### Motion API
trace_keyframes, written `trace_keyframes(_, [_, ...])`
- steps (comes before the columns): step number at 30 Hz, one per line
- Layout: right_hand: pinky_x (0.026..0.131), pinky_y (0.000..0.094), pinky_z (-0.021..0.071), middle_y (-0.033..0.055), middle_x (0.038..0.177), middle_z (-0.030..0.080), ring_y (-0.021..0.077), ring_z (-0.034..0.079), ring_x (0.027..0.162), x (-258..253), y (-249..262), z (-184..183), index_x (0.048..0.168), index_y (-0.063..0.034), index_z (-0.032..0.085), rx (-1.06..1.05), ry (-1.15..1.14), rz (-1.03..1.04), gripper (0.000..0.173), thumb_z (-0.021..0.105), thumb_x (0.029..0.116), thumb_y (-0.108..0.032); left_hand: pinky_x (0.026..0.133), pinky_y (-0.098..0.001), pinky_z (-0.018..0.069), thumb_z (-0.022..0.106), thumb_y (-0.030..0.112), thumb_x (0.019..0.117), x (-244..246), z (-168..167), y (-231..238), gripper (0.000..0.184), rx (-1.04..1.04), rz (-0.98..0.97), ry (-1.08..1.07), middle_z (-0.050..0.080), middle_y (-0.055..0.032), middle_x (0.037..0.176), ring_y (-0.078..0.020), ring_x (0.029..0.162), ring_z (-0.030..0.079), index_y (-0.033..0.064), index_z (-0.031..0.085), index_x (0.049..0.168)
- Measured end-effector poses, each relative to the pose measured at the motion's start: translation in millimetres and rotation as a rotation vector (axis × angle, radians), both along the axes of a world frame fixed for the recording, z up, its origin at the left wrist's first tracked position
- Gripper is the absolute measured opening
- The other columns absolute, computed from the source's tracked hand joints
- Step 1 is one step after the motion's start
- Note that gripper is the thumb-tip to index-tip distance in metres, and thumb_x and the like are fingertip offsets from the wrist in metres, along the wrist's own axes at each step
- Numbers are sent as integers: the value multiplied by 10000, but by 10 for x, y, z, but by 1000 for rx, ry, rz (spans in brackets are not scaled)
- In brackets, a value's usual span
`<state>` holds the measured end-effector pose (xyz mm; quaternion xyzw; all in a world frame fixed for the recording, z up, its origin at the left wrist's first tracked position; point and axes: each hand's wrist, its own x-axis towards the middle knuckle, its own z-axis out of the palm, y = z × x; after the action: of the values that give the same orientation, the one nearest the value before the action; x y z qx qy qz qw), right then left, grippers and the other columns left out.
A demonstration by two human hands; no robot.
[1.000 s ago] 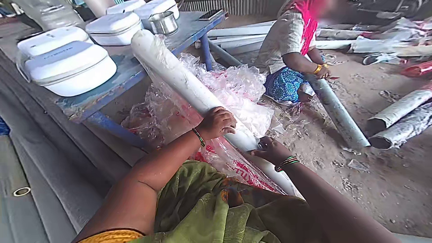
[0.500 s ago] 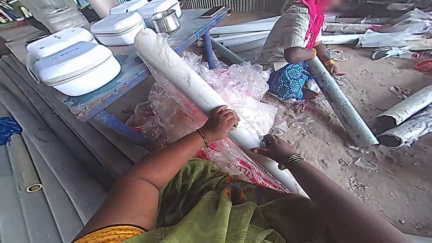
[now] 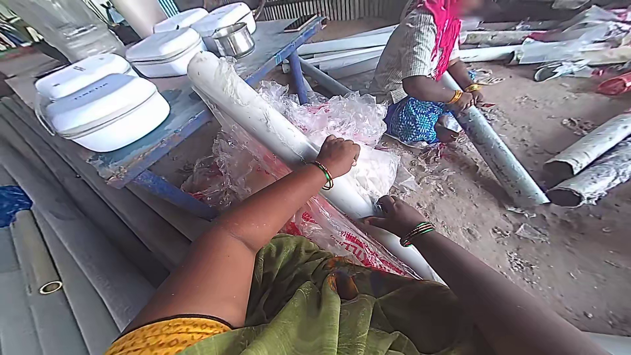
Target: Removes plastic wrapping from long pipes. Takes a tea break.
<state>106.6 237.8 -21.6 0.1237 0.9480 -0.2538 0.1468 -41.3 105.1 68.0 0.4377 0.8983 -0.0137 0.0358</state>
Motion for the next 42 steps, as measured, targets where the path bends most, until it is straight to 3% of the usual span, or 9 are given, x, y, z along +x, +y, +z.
trace_keyframes(3, [984, 611, 467, 253, 1343, 573, 410, 595, 1210, 8, -34, 9, 1344, 7, 561, -16, 6, -12, 739, 777, 870, -518, 1050, -625, 428, 461, 197, 1081, -152, 217, -3, 320, 181, 78, -52, 705, -202, 1218, -387, 1205, 643, 33, 689, 1235])
trace_keyframes(7, [962, 613, 476, 262, 1332, 577, 420, 606, 1186, 44, -52, -26, 1357, 18, 551, -17, 31, -21, 758, 776, 871, -518, 1044, -562, 428, 458, 307, 1093, -273, 400, -296, 425, 389, -73, 18, 716, -207, 1114, -341, 1108, 670, -25, 722, 1106])
trace_keyframes(9, [971, 611, 471, 259, 1333, 581, 418, 604, 1194, 42, -28, -51, 1369, 23, 546, -33, 46, -22, 764, 777, 874, -511, 1051, -590, 413, 529, 311, 1056, -262, 295, -529, 403, 393, -184, 107, 725, -215, 1027, -363, 1049, 686, -35, 735, 1041])
trace_keyframes(14, [969, 613, 474, 260, 1321, 585, 423, 609, 1179, 29, -24, -53, 1357, 18, 553, -40, 51, -27, 757, 795, 861, -500, 1192, -640, 253, 791, 318, 876, -213, -89, -1084, 337, 351, -329, 144, 713, -155, 1214, -367, 1273, 606, 72, 762, 1104])
trace_keyframes(25, [973, 605, 474, 267, 1331, 579, 424, 606, 1185, 25, -45, -76, 1376, 20, 537, 0, 50, -32, 775, 788, 865, -507, 1152, -580, 367, 622, 125, 969, -286, -521, -1179, 148, 514, -477, 338, 732, -145, 1187, -356, 1243, 640, 46, 744, 939])
trace_keyframes(30, [971, 609, 474, 270, 1328, 576, 428, 605, 1187, 26, -67, -39, 1361, 22, 542, 10, 33, -24, 767, 796, 860, -502, 1070, -540, 466, 615, 119, 981, -220, -583, -1076, 149, 568, -382, 505, 752, -155, 1061, -354, 1093, 709, 33, 733, 955])
trace_keyframes(33, [948, 618, 481, 275, 1330, 568, 434, 610, 1173, 60, -122, 8, 1331, 35, 551, 21, 30, -23, 748, 800, 860, -489, 887, -525, 544, 625, 102, 966, -242, -497, -913, 147, 608, -270, 533, 742, -199, 969, -394, 940, 719, -2, 728, 952])
trace_keyframes(39, [947, 610, 483, 283, 1333, 563, 443, 603, 1187, 77, -125, 9, 1330, 34, 549, 47, 21, -31, 729, 768, 885, -500, 1055, -549, 423, 542, 166, 1053, -209, 74, -480, 256, 273, 93, 98, 690, -215, 1207, -371, 1165, 652, -5, 678, 1186])
trace_keyframes(42, [941, 618, 482, 282, 1344, 560, 445, 610, 1171, 65, -108, -4, 1360, 26, 539, 15, 23, -29, 755, 779, 876, -501, 1010, -546, 471, 496, 209, 1072, -264, 24, -553, 325, 407, 33, 30, 723, -206, 1129, -349, 1096, 689, -28, 713, 1119])
